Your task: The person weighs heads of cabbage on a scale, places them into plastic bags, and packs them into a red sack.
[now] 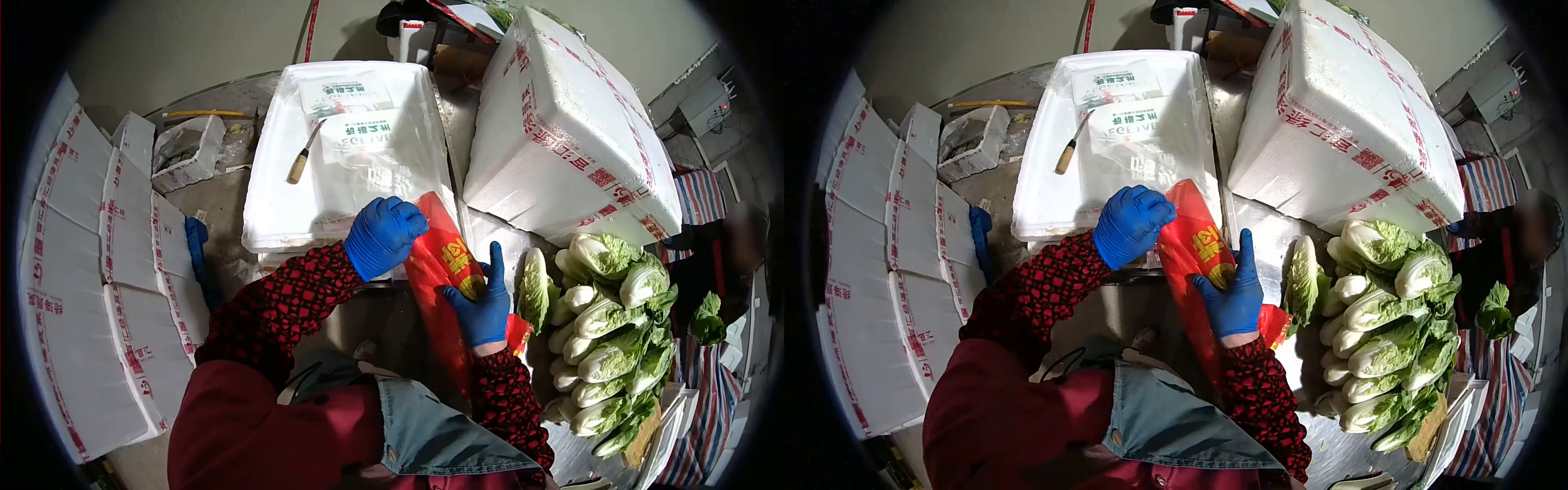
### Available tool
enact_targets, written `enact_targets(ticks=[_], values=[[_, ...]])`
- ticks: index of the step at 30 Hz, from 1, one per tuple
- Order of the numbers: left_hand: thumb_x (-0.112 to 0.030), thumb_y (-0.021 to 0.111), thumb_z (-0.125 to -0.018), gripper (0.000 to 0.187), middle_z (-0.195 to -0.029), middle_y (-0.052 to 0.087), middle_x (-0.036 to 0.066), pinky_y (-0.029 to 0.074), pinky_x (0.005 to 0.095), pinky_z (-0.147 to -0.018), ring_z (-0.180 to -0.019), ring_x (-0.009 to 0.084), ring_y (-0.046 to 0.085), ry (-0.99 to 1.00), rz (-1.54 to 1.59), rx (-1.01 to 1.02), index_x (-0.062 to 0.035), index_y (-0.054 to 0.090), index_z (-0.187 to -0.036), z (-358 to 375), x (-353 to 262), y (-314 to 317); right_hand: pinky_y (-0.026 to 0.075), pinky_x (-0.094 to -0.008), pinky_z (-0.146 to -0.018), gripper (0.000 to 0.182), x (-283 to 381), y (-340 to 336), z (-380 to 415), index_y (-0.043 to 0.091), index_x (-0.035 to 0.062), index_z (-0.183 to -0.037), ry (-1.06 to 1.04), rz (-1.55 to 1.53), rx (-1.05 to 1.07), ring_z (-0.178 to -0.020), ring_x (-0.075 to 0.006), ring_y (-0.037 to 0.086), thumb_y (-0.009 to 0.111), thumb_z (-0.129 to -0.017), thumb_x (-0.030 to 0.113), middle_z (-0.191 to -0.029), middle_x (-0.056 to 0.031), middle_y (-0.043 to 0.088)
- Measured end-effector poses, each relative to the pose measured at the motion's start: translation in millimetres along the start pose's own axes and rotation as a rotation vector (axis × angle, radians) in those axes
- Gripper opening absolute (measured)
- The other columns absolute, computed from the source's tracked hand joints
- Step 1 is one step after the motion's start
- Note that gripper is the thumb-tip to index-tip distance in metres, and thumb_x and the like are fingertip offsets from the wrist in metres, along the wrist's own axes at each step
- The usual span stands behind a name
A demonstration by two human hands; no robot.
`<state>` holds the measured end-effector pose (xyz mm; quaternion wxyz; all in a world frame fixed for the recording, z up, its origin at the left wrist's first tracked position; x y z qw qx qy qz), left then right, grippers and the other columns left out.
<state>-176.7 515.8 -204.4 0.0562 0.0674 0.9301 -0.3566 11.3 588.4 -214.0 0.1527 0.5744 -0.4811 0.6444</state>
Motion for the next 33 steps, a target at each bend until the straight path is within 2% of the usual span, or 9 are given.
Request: enact_targets(ticks=[8, 10, 15, 17, 19, 22, 24, 27, 33], values=[[-0.01, 0.065, -0.072, 0.012, -0.084, 0.06, 0.005, 0.046, 0.0367, -0.068, -0.077, 0.0247, 0.057, -0.147, 0.031, -0.003, -0.0103, 0.062, -0.084, 9.0, -8.6, 2.3, 0.051, -0.0312, -0.078, 0.105, -19.8, 10.8, -10.8, 0.013, 0.0152, -0.146, 0.086, -0.284, -0.072, -0.091, -0.0199, 0.059, 0.078, -0.065, -0.001, -0.104, -0.0136, 0.057], [-0.01, 0.065, -0.071, 0.016, -0.089, 0.06, 0.004, 0.046, 0.036, -0.069, -0.081, 0.0235, 0.057, 0.072, 0.075, 0.15, -0.0115, 0.062, -0.087, 11.6, -39.0, 19.9, 0.051, -0.0306, -0.078, 0.104, -13.9, 16.1, -15.4, 0.012, 0.0161, -0.147, 0.096, -0.271, -0.054, -0.092, -0.0186, 0.059, 0.076, -0.066, -0.003, -0.103, -0.0121, 0.057], [-0.017, 0.064, -0.074, 0.019, -0.092, 0.06, 0.002, 0.045, 0.036, -0.074, -0.085, 0.0229, 0.057, 0.134, 0.256, 0.111, -0.012, 0.063, -0.092, 14.2, -64.3, 19.0, 0.049, -0.0299, -0.082, 0.081, -49.1, 33.6, -25.4, 0.027, 0.001, -0.139, 0.104, -0.676, -0.044, -0.096, -0.0181, 0.056, 0.069, -0.07, -0.009, -0.114, -0.0139, 0.052], [-0.023, 0.065, -0.076, 0.022, -0.092, 0.059, 0.003, 0.045, 0.0361, -0.077, -0.087, 0.0236, 0.057, 0.178, 0.289, 0.063, -0.0119, 0.064, -0.096, 19.4, -64.7, -2.0, 0.049, -0.0298, -0.084, 0.07, -45.2, 23.4, -22.5, 0.034, -0.001, -0.132, 0.081, -0.477, -0.116, -0.101, -0.0194, 0.055, 0.067, -0.072, -0.01, -0.115, -0.0143, 0.051], [-0.037, 0.063, -0.081, 0.046, -0.111, 0.055, 0.008, 0.042, 0.0377, -0.088, -0.103, 0.0254, 0.053, -0.138, 0.208, -0.11, -0.0095, 0.056, -0.118, 23.1, -52.7, -42.9, 0.049, -0.0292, -0.084, 0.065, -11.7, 7.8, -13.4, 0.037, -0.0011, -0.127, 0.031, -0.555, -0.181, -0.1, -0.0198, 0.056, 0.07, -0.071, -0.008, -0.116, -0.0143, 0.05], [-0.046, 0.066, -0.08, 0.087, -0.143, 0.027, 0.01, 0.037, 0.0376, -0.097, -0.123, 0.0267, 0.036, -0.745, 0.918, -0.391, -0.0092, 0.02, -0.143, 34.6, -17.0, -31.4, 0.046, -0.0307, -0.09, 0.065, 11.4, -8.9, 3.8, 0.04, 0.0005, -0.122, -0.123, -0.558, -0.264, -0.103, -0.0189, 0.053, 0.074, -0.067, -0.007, -0.116, -0.0121, 0.049], [-0.044, 0.068, -0.079, 0.087, -0.142, 0.03, 0.009, 0.036, 0.038, -0.1, -0.127, 0.0242, 0.034, -0.997, 1.467, -0.237, -0.0069, 0.022, -0.142, 37.5, -24.3, -1.9, 0.043, -0.0324, -0.093, 0.068, 26.9, -18.1, 18.4, 0.04, 0.002, -0.122, -0.253, -0.465, -0.332, -0.107, -0.0182, 0.05, 0.077, -0.065, -0.006, -0.115, -0.0094, 0.048], [-0.029, 0.075, -0.076, 0.078, -0.129, 0.048, 0.009, 0.039, 0.0359, -0.099, -0.12, 0.0202, 0.044, -0.833, 2.018, 0.003, -0.004, 0.033, -0.137, 26.8, -88.8, 22.7, 0.045, -0.033, -0.091, 0.08, 42.1, -32.3, 40.3, 0.034, 0.0039, -0.133, -0.41, -0.602, -0.339, -0.108, -0.0188, 0.051, 0.077, -0.066, -0.005, -0.117, -0.0101, 0.047], [-0.013, 0.078, -0.071, 0.067, -0.123, 0.054, 0.01, 0.043, 0.0365, -0.097, -0.114, 0.0213, 0.051, -0.643, 1.774, 0.7, -0.0036, 0.045, -0.128, -22.4, -204.7, 14.0, 0.045, -0.0331, -0.092, 0.09, 61.0, -130.6, 116.6, 0.025, 0.0031, -0.141, -0.363, -0.373, -0.802, -0.108, -0.0219, 0.052, 0.072, -0.064, -0.006, -0.13, -0.0118, 0.04]])
Point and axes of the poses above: each hand's wrist, its own z-axis away from the middle knuckle, its own y-axis out of the palm, x = y × z, the point moved 4 cm from there along -z, towards the middle knuckle
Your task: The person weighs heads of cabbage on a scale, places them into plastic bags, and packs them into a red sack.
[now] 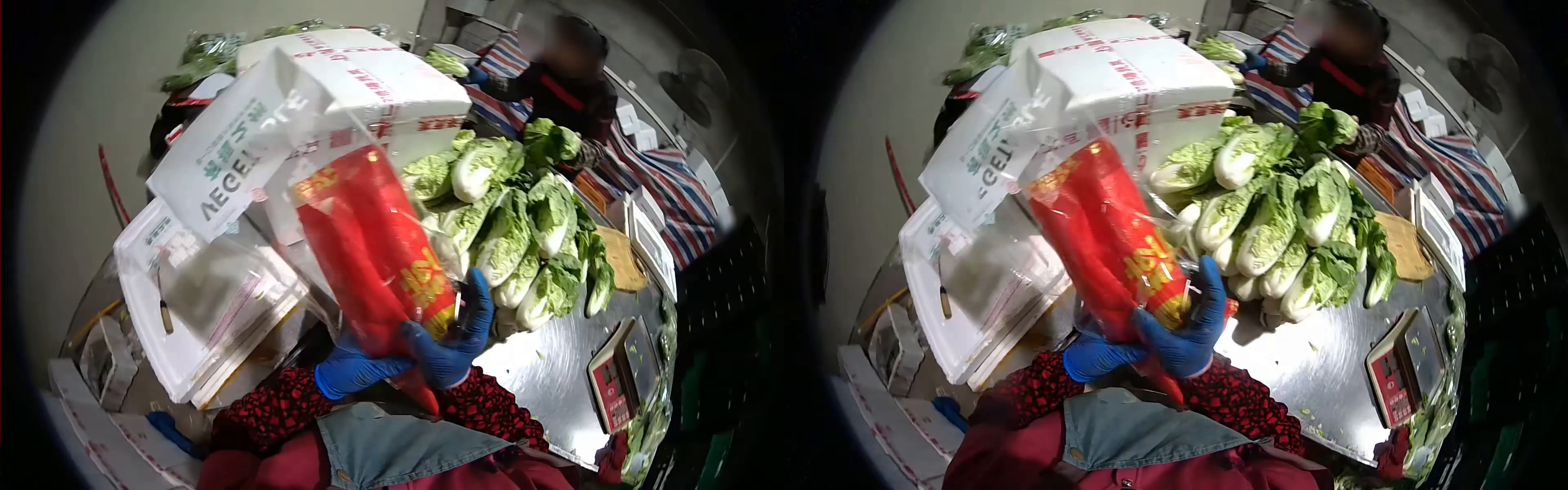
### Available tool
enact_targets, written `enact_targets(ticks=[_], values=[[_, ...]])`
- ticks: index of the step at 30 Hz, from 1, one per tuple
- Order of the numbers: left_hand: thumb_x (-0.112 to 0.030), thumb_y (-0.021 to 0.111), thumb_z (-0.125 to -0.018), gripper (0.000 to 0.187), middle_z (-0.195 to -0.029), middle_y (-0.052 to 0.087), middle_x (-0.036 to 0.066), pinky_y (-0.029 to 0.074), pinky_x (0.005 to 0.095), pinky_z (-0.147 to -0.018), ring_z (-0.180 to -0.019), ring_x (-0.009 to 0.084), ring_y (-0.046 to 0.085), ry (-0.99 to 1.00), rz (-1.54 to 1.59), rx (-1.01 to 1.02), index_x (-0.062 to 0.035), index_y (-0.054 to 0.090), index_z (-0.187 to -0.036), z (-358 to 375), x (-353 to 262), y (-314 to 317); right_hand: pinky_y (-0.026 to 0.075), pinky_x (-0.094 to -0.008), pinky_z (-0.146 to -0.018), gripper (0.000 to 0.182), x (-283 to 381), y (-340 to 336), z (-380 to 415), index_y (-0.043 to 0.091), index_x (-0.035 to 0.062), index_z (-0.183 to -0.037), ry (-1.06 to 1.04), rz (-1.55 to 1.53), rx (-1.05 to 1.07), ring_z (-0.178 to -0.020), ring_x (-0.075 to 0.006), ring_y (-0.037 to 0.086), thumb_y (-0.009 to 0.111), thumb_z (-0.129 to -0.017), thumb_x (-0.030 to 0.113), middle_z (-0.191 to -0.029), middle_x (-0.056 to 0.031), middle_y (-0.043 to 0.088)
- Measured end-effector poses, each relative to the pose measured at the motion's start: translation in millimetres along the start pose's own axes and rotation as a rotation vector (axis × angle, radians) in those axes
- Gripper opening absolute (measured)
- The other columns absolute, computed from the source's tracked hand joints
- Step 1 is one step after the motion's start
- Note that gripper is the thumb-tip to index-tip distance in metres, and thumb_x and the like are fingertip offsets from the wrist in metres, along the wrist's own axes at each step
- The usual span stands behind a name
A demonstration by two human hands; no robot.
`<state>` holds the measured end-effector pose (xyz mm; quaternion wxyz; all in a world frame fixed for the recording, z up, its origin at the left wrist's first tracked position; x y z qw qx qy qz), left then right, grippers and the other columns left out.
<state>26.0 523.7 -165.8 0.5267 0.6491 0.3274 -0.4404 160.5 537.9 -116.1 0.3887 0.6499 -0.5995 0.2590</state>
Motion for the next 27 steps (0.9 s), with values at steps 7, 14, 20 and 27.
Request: enact_targets(ticks=[7, 14, 20, 27], values=[[-0.015, 0.073, -0.079, 0.062, -0.124, 0.056, 0.008, 0.041, 0.0335, -0.099, -0.112, 0.016, 0.052, -0.227, 0.008, 0.778, -0.0047, 0.042, -0.131, -54.3, 33.9, 158.2, 0.037, -0.0359, -0.098, 0.071, 91.3, -150.3, 59.2, 0.031, -0.0034, -0.135, -0.03, 0.627, -0.313, -0.115, -0.024, 0.046, 0.068, -0.075, 0.008, -0.127, -0.0163, 0.044], [-0.044, 0.063, -0.085, 0.065, -0.12, 0.057, 0.009, 0.048, 0.0358, -0.086, -0.11, 0.0172, 0.053, -0.788, 0.168, 1.194, -0.0045, 0.043, -0.131, -42.3, 81.3, 290.1, 0.041, -0.0303, -0.054, 0.022, 216.3, -267.1, 87.8, 0.061, -0.0032, -0.09, 0.113, 1.351, -0.38, -0.059, -0.0144, 0.051, 0.063, -0.085, 0.018, -0.064, -0.0069, 0.056], [-0.083, 0.027, -0.075, 0.095, -0.108, 0.059, 0.026, 0.05, 0.0489, -0.073, -0.092, 0.0409, 0.061, -0.971, 0.061, 1.3, -0.0061, 0.041, -0.129, -47.0, 91.4, 353.5, 0.047, -0.0251, -0.06, 0.002, 253.3, -347.3, 54.2, 0.064, 0.0031, -0.079, -0.014, 1.43, -0.142, -0.063, -0.0131, 0.057, 0.063, -0.078, 0.002, -0.07, -0.0017, 0.061], [-0.07, 0.018, -0.087, 0.084, -0.105, 0.061, 0.027, 0.055, 0.0451, -0.067, -0.089, 0.0381, 0.063, -1.087, -0.086, 1.351, 0.0002, 0.045, -0.126, -76.0, 92.8, 387.3, 0.049, -0.0278, -0.069, 0.022, 263.2, -441.2, 30.2, 0.067, 0.0038, -0.097, 0.001, 1.555, -0.179, -0.078, -0.0191, 0.066, 0.066, -0.076, 0.011, -0.083, -0.0136, 0.067]])
Point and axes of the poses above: each hand's wrist, its own z-axis away from the middle knuckle, its own y-axis out of the palm, x = y × z, the point moved 4 cm from there along -z, towards the middle knuckle
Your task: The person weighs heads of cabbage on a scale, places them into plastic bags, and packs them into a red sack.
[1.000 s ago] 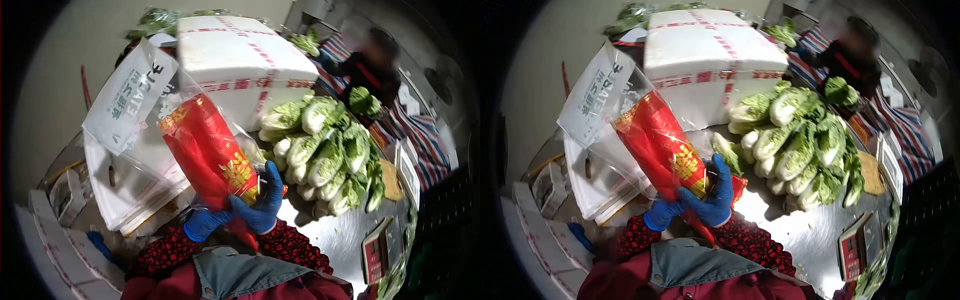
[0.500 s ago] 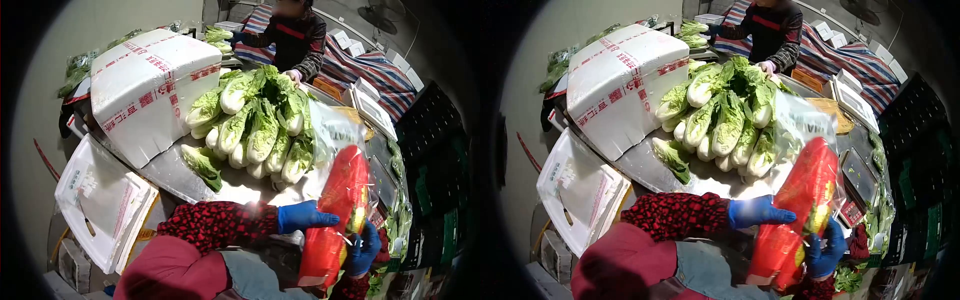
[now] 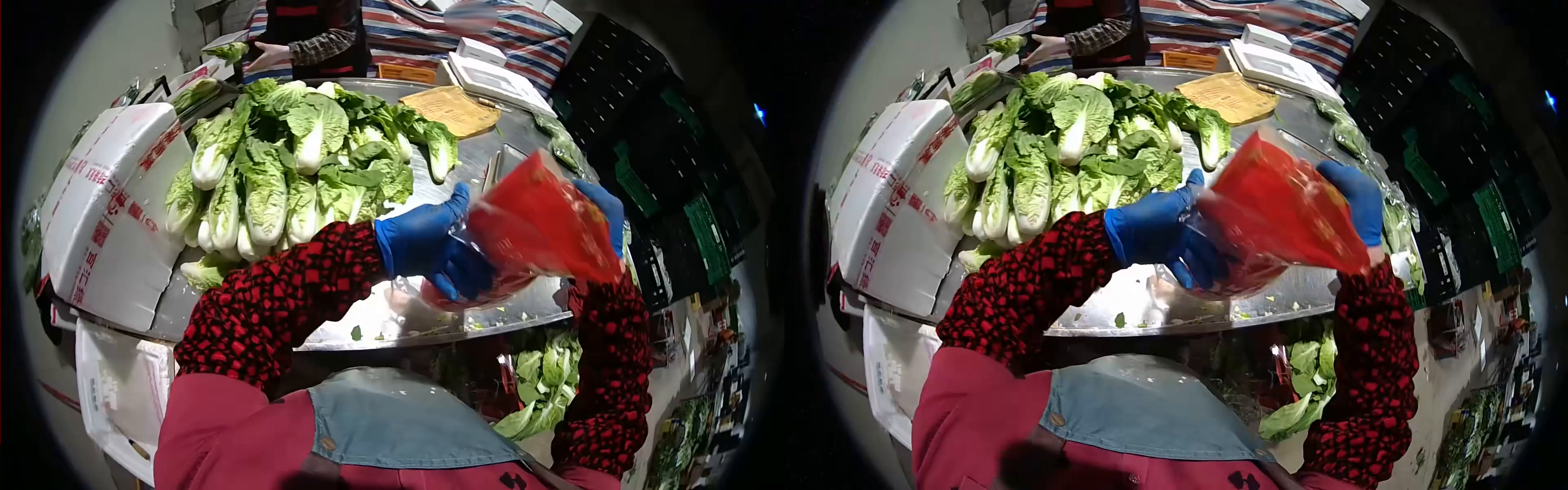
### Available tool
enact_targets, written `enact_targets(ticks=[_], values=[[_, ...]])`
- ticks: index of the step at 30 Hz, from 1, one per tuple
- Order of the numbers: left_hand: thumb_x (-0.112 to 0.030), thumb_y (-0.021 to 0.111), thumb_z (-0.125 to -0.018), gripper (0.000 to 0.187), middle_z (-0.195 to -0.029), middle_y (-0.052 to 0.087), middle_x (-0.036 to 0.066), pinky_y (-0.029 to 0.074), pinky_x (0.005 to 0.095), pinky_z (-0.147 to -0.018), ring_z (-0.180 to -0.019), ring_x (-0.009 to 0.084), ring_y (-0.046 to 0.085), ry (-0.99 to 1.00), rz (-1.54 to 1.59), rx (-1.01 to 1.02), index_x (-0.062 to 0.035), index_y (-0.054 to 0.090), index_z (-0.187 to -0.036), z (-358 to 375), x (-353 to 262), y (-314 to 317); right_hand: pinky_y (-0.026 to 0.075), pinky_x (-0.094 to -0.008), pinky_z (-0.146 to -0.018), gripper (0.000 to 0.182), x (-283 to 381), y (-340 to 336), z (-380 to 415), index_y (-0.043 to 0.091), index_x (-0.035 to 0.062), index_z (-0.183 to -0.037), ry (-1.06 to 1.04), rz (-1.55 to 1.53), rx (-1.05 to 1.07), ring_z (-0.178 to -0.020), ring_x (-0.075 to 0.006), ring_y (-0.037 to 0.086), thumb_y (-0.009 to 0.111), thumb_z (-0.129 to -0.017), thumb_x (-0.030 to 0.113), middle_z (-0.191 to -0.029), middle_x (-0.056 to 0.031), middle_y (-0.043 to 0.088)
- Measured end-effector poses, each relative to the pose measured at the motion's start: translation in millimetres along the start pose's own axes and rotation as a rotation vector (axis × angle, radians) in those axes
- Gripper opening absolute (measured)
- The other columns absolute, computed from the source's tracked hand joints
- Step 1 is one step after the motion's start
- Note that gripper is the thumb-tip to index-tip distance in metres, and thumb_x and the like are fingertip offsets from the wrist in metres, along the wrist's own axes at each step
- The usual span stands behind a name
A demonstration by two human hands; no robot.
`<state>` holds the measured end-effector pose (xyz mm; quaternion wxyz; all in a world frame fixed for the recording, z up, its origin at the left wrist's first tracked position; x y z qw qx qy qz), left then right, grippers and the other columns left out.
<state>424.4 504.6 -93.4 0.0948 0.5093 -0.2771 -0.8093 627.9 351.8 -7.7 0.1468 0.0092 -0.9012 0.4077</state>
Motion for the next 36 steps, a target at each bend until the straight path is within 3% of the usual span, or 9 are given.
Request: enact_targets(ticks=[8, 13, 17, 23, 25, 27, 32, 34, 36], values=[[-0.068, 0.017, -0.088, 0.084, -0.099, 0.064, 0.025, 0.051, 0.053, -0.073, -0.093, 0.0355, 0.064, 0.19, -0.064, -0.252, 0.0041, 0.045, -0.121, -2.8, -27.7, 0.4, 0.046, -0.0254, -0.085, 0.034, 1.4, -5.0, -19.8, 0.054, 0.0003, -0.12, 0.4, -1.05, 0.186, -0.1, -0.0142, 0.057, 0.058, -0.09, 0.016, -0.112, -0.0079, 0.061], [-0.067, 0.017, -0.089, 0.085, -0.099, 0.063, 0.023, 0.049, 0.0572, -0.077, -0.098, 0.037, 0.061, 0.264, 0.044, -0.271, 0.0058, 0.044, -0.123, -9.9, -39.2, -9.1, 0.045, -0.0261, -0.091, 0.056, 66.6, -28.2, -14.2, 0.046, 0.0002, -0.128, 0.451, -0.75, 0.451, -0.104, -0.0172, 0.056, 0.071, -0.08, 0.016, -0.117, -0.0087, 0.058], [-0.068, 0.018, -0.088, 0.082, -0.103, 0.062, 0.023, 0.05, 0.0551, -0.077, -0.097, 0.036, 0.061, 0.291, 0.058, -0.296, 0.0008, 0.046, -0.122, -10.3, -42.0, 1.8, 0.051, -0.027, -0.083, 0.028, 47.4, -37.2, -41.8, 0.063, 0.0014, -0.109, 0.23, -0.565, 0.38, -0.086, -0.0124, 0.062, 0.064, -0.081, -0.002, -0.096, -0.0053, 0.067], [-0.073, 0.025, -0.085, 0.082, -0.117, 0.058, 0.016, 0.05, 0.0446, -0.073, -0.101, 0.0303, 0.06, 0.078, -0.067, -0.315, -0.0064, 0.046, -0.127, -3.1, -14.0, -25.8, 0.054, -0.0278, -0.075, 0.034, -6.2, -211.8, -44.8, 0.058, 0.0059, -0.118, -0.05, -0.832, -0.155, -0.086, -0.0165, 0.065, 0.059, -0.089, 0.023, -0.104, -0.0095, 0.065], [-0.069, 0.028, -0.087, 0.077, -0.12, 0.056, 0.015, 0.05, 0.0441, -0.072, -0.103, 0.0294, 0.059, 0.069, -0.125, -0.244, -0.0052, 0.047, -0.126, -4.1, -16.2, -42.1, 0.053, -0.0305, -0.074, 0.036, -124.1, -305.9, -3.2, 0.056, 0.0071, -0.119, 0.221, -0.613, -0.164, -0.086, -0.0196, 0.064, 0.058, -0.089, 0.025, -0.106, -0.0083, 0.064], [-0.062, 0.038, -0.089, 0.067, -0.119, 0.057, 0.013, 0.048, 0.0475, -0.075, -0.105, 0.0277, 0.058, 0.089, -0.144, -0.353, -0.0052, 0.05, -0.122, -5.4, -31.1, -34.5, 0.055, -0.0391, -0.073, 0.043, -158.1, -269.9, 42.6, 0.052, 0.0078, -0.122, 0.728, -0.673, -0.957, -0.091, -0.0246, 0.062, 0.058, -0.089, 0.034, -0.11, -0.0106, 0.061], [-0.037, 0.049, -0.089, 0.041, -0.106, 0.064, 0.011, 0.047, 0.0376, -0.079, -0.088, 0.021, 0.061, 0.298, -0.319, -0.452, -0.003, 0.061, -0.109, -59.1, -74.2, -72.6, 0.043, -0.0375, -0.083, 0.035, -397.0, -176.5, 275.8, 0.058, 0.0041, -0.115, 1.197, -0.756, -1.181, -0.094, -0.026, 0.055, 0.048, -0.087, 0.023, -0.104, -0.0091, 0.059], [-0.037, 0.049, -0.089, 0.043, -0.106, 0.065, 0.011, 0.048, 0.0322, -0.079, -0.09, 0.0185, 0.061, 0.446, -0.615, -0.307, -0.0012, 0.063, -0.109, -80.3, -95.3, -55.6, 0.044, -0.0379, -0.079, 0.038, -358.9, -102.8, 310.0, 0.061, 0.0006, -0.104, 1.456, -0.585, -1.427, -0.094, -0.0257, 0.055, 0.049, -0.084, 0.03, -0.1, -0.0104, 0.06], [-0.038, 0.052, -0.089, 0.045, -0.093, 0.066, 0.01, 0.048, 0.0287, -0.076, -0.079, 0.016, 0.061, 0.531, -0.815, -0.298, -0.0006, 0.064, -0.11, -95.6, -105.3, -43.1, 0.051, -0.0421, -0.076, 0.046, -442.0, -37.7, 391.0, 0.051, 0.0059, -0.12, 1.294, -1.168, -1.283, -0.111, -0.0271, 0.052, 0.055, -0.082, 0.031, -0.125, -0.0133, 0.053]])
Point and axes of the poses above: each hand's wrist, its own z-axis away from the middle knuckle, its own y-axis out of the palm, x = y × z, the point moved 4 cm from there along -z, towards the middle knuckle
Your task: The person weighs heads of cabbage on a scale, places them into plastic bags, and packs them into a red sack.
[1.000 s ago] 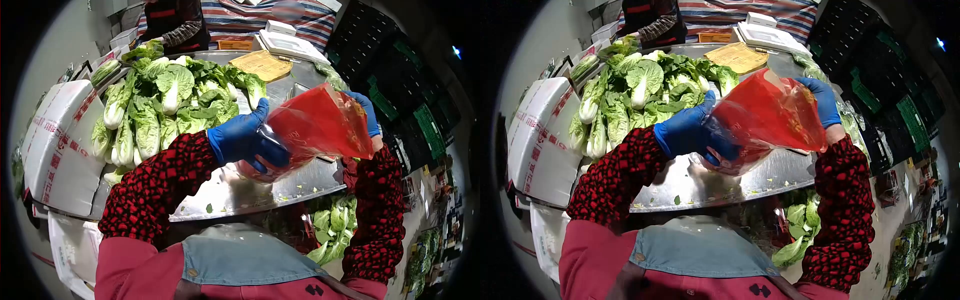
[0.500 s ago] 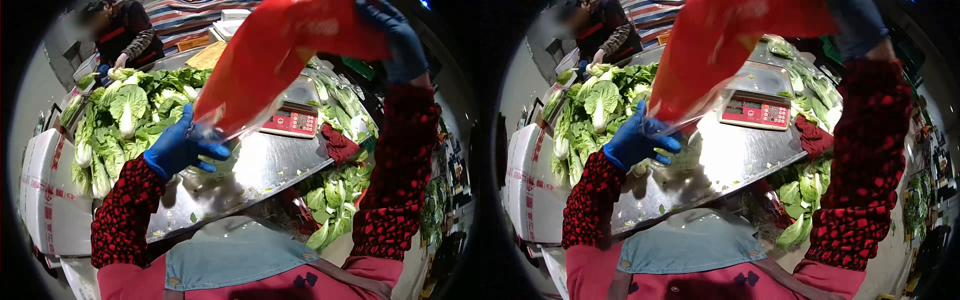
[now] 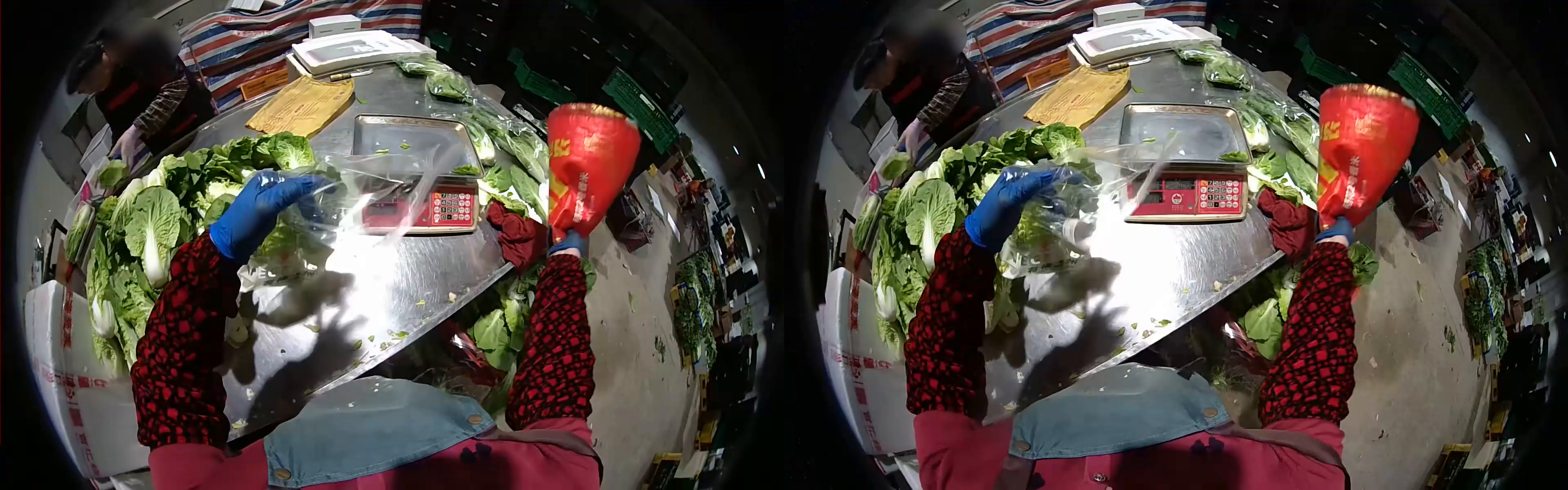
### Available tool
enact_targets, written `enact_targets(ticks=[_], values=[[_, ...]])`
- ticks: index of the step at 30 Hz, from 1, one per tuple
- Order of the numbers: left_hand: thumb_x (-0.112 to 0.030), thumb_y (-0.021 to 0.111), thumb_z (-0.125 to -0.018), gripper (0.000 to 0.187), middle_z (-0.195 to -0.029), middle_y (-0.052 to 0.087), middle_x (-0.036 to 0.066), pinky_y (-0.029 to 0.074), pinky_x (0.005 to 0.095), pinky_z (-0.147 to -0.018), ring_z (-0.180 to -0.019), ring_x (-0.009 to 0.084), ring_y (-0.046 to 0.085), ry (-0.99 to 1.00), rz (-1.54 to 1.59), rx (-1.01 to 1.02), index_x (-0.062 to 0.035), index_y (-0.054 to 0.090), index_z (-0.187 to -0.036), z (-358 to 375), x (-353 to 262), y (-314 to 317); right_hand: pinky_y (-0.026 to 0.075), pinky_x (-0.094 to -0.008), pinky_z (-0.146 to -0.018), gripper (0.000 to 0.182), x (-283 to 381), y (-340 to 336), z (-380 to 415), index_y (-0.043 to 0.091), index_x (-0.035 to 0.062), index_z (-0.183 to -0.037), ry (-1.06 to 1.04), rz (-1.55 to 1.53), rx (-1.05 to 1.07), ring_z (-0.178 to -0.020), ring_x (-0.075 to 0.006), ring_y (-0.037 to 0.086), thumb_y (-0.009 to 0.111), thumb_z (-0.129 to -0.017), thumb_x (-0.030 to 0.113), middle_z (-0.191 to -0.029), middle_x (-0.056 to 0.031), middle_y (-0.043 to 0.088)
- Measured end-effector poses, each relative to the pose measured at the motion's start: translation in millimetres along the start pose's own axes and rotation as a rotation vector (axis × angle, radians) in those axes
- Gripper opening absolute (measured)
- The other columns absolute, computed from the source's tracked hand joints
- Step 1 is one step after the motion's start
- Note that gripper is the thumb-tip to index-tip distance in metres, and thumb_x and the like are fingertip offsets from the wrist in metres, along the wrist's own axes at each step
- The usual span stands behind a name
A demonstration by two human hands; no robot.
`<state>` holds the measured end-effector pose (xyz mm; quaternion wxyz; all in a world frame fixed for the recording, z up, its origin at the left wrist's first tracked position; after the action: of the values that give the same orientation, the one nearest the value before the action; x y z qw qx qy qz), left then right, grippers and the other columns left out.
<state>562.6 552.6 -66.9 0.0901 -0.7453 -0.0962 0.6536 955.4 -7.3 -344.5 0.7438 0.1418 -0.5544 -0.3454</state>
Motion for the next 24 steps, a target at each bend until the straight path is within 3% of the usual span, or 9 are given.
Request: enact_targets(ticks=[1, 4, 6, 8, 10, 13, 17, 19, 24], values=[[-0.039, 0.055, -0.089, 0.044, -0.079, 0.067, 0.009, 0.049, 0.0278, -0.072, -0.072, 0.0135, 0.061, 0.052, -0.028, -0.019, -0.0011, 0.064, -0.109, -0.6, -17.6, 11.0, 0.051, -0.045, -0.076, 0.048, -12.4, 8.5, 37.1, 0.05, 0.0079, -0.122, 0.074, -0.077, -0.046, -0.108, -0.0299, 0.053, 0.057, -0.082, 0.035, -0.124, -0.0141, 0.053], [-0.037, 0.054, -0.09, 0.046, -0.111, 0.062, 0.014, 0.051, 0.0312, -0.076, -0.084, 0.0164, 0.063, 0.087, -0.156, 0.017, -0.0003, 0.057, -0.119, 6.2, -15.5, 25.6, 0.05, -0.0523, -0.073, 0.056, -71.8, 31.5, 103.7, 0.047, 0.0127, -0.121, 0.359, -0.034, -0.106, -0.098, -0.0355, 0.055, 0.059, -0.083, 0.051, -0.118, -0.0148, 0.055], [-0.034, 0.055, -0.09, 0.034, -0.131, 0.049, 0.015, 0.038, 0.0403, -0.098, -0.12, 0.0288, 0.045, 0.094, -0.265, 0.026, -0.0033, 0.068, -0.099, 23.6, 6.9, 41.2, 0.037, -0.0535, -0.097, 0.078, -90.2, 60.3, 167.3, 0.032, 0.0052, -0.129, 0.357, 0.046, -0.244, -0.117, -0.0425, 0.044, 0.063, -0.078, 0.055, -0.128, -0.0213, 0.044], [-0.032, 0.055, -0.089, 0.031, -0.136, 0.046, 0.012, 0.017, 0.0443, -0.111, -0.136, 0.0349, 0.022, 0.137, -0.399, 0.052, -0.0079, 0.072, -0.081, 42.2, 39.8, 59.8, 0.038, -0.0568, -0.095, 0.074, -115.5, 69.4, 216.6, 0.035, 0.008, -0.128, 0.465, 0.163, 0.135, -0.116, -0.0413, 0.046, 0.06, -0.079, 0.057, -0.127, -0.0253, 0.044], [-0.032, 0.056, -0.088, 0.031, -0.137, 0.044, 0.013, 0.016, 0.0443, -0.111, -0.137, 0.0344, 0.021, 0.024, -0.149, -0.034, -0.008, 0.073, -0.079, 68.1, 83.2, 81.2, 0.045, -0.0525, -0.085, 0.07, -151.4, 83.1, 276.9, 0.039, 0.0125, -0.125, 0.647, 0.123, 0.554, -0.101, -0.0381, 0.054, 0.053, -0.079, 0.064, -0.124, -0.0211, 0.048], [-0.01, 0.054, -0.088, 0.052, -0.118, 0.054, 0.006, 0.043, 0.0255, -0.083, -0.094, 0.0125, 0.057, -0.279, 0.408, -0.043, -0.0036, 0.036, -0.136, 119.4, 125.6, 124.7, 0.043, -0.0574, -0.089, 0.09, -184.9, 95.0, 383.8, 0.025, 0.0092, -0.139, 0.935, 0.138, 0.837, -0.111, -0.0421, 0.049, 0.048, -0.076, 0.069, -0.133, -0.0227, 0.039], [-0.014, 0.054, -0.089, 0.022, -0.115, 0.059, 0.011, 0.042, 0.028, -0.089, -0.099, 0.0181, 0.057, -0.376, 0.364, -0.098, 0.0035, 0.066, -0.094, 192.3, 156.7, 151.3, 0.051, -0.0478, -0.083, 0.067, -200.0, 78.7, 446.7, 0.032, 0.0141, -0.136, 0.999, 0.182, 0.866, -0.103, -0.035, 0.056, 0.055, -0.085, 0.051, -0.124, -0.0192, 0.047], [-0.014, 0.056, -0.087, 0.021, -0.103, 0.064, 0.01, 0.044, 0.0284, -0.086, -0.093, 0.0163, 0.058, -0.533, 0.504, -0.207, 0.0038, 0.067, -0.089, 230.1, 170.4, 158.5, 0.055, -0.0349, -0.068, 0.053, -195.9, 70.4, 466.0, 0.04, 0.0118, -0.131, 0.964, 0.314, 0.645, -0.086, -0.0206, 0.062, 0.062, -0.087, 0.031, -0.111, -0.0135, 0.058], [-0.011, 0.053, -0.086, 0.022, -0.077, 0.066, 0.008, 0.048, 0.0268, -0.073, -0.076, 0.0127, 0.06, -0.589, 0.467, -0.159, 0.0037, 0.065, -0.076, 284.6, 186.8, 173.7, 0.044, -0.0235, -0.05, 0.016, -196.2, 4.9, 464.0, 0.058, 0.0009, -0.095, 0.687, 0.853, 0.646, -0.055, -0.0127, 0.056, 0.063, -0.085, 0.013, -0.073, -0.0076, 0.064]])
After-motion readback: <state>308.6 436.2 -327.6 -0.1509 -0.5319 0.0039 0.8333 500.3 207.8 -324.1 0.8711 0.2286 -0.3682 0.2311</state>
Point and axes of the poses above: each hand's wrist, its own z-axis away from the middle knuckle, its own y-axis out of the palm, x = y × z, the point moved 4 cm from there along -z, towards the middle knuckle
